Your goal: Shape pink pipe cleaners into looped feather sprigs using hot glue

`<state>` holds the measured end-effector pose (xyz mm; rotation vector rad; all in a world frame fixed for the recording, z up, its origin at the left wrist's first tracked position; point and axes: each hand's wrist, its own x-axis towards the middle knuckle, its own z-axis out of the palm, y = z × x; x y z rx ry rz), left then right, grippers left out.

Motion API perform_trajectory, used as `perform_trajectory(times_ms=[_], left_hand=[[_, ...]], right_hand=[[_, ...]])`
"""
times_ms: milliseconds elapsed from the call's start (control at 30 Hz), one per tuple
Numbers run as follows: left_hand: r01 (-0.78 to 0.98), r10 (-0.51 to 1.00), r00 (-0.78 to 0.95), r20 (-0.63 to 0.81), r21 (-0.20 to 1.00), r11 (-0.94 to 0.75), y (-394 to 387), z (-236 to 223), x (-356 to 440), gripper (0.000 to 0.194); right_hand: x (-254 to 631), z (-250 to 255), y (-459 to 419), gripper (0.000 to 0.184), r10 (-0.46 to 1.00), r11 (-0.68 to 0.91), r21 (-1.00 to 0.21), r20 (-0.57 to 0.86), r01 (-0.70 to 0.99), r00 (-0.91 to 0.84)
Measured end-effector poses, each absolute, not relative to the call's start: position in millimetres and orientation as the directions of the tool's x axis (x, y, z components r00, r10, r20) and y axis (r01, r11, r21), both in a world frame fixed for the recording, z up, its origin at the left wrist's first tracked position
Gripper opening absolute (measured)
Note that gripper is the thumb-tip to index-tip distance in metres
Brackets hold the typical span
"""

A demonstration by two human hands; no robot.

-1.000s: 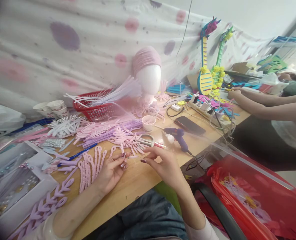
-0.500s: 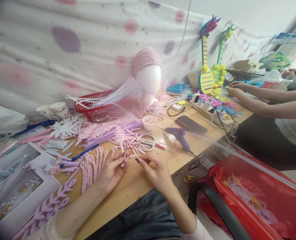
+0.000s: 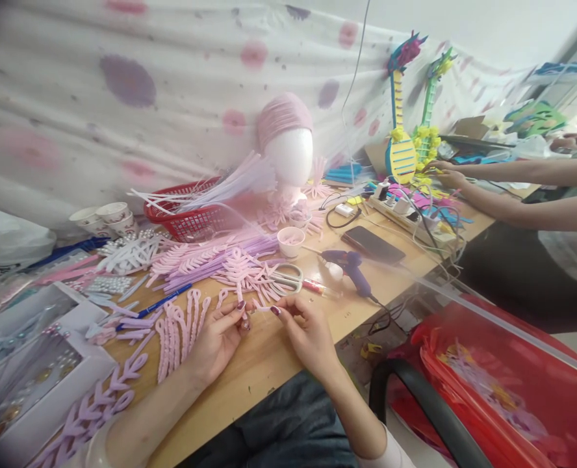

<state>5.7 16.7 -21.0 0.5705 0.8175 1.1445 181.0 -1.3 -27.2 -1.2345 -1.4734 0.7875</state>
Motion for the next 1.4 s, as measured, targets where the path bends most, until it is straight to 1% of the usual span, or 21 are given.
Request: perform_trajectory(times_ms=[133, 267, 367, 467, 567, 800, 1033, 1167, 1400], left_hand=[[-0.521, 0.937, 0.232, -0.261, 0.781, 0.346, 14, -19, 7, 0.024], [-0.347, 0.919, 0.330, -0.218, 0.877, 0.332, 11, -18, 7, 0.027], [-0.263, 0.907, 0.369, -0.203, 0.913, 0.311, 9, -19, 6, 0.030], [-0.255, 0.901, 0.386, -0.200, 0.915, 0.313, 9, -20, 6, 0.031], [-0.254, 0.899, 0.391, -0.195, 0.916, 0.309, 9, -21, 6, 0.032], [-0.249, 0.901, 0.381, -0.207, 0.916, 0.316, 8, -16, 8, 0.033], [-0.236, 0.906, 0.376, -0.193, 0.926, 0.295, 8, -16, 7, 0.031], [-0.225, 0.908, 0.373, -0.188, 0.932, 0.285, 8, -19, 6, 0.030], [-0.199, 0.910, 0.370, -0.185, 0.942, 0.272, 8, -18, 6, 0.036]], right_hand=[[191, -25, 4, 0.013, 0.922, 0.344, -0.900, 0.378, 0.268, 0.085], [193, -21, 13, 0.009, 0.867, 0.454, -0.854, 0.489, 0.255, 0.094], [190, -19, 16, 0.007, 0.828, 0.479, -0.804, 0.547, 0.352, 0.124], [187, -20, 16, 0.008, 0.787, 0.468, -0.725, 0.602, 0.505, 0.135], [186, -22, 15, 0.010, 0.769, 0.447, -0.679, 0.624, 0.582, 0.139], [183, -21, 15, 0.010, 0.723, 0.442, -0.583, 0.681, 0.681, 0.114], [184, -23, 14, 0.010, 0.720, 0.430, -0.558, 0.686, 0.709, 0.103], [186, -18, 14, 0.012, 0.711, 0.432, -0.524, 0.699, 0.734, 0.081], [193, -12, 16, 0.014, 0.699, 0.467, -0.472, 0.715, 0.748, 0.014]])
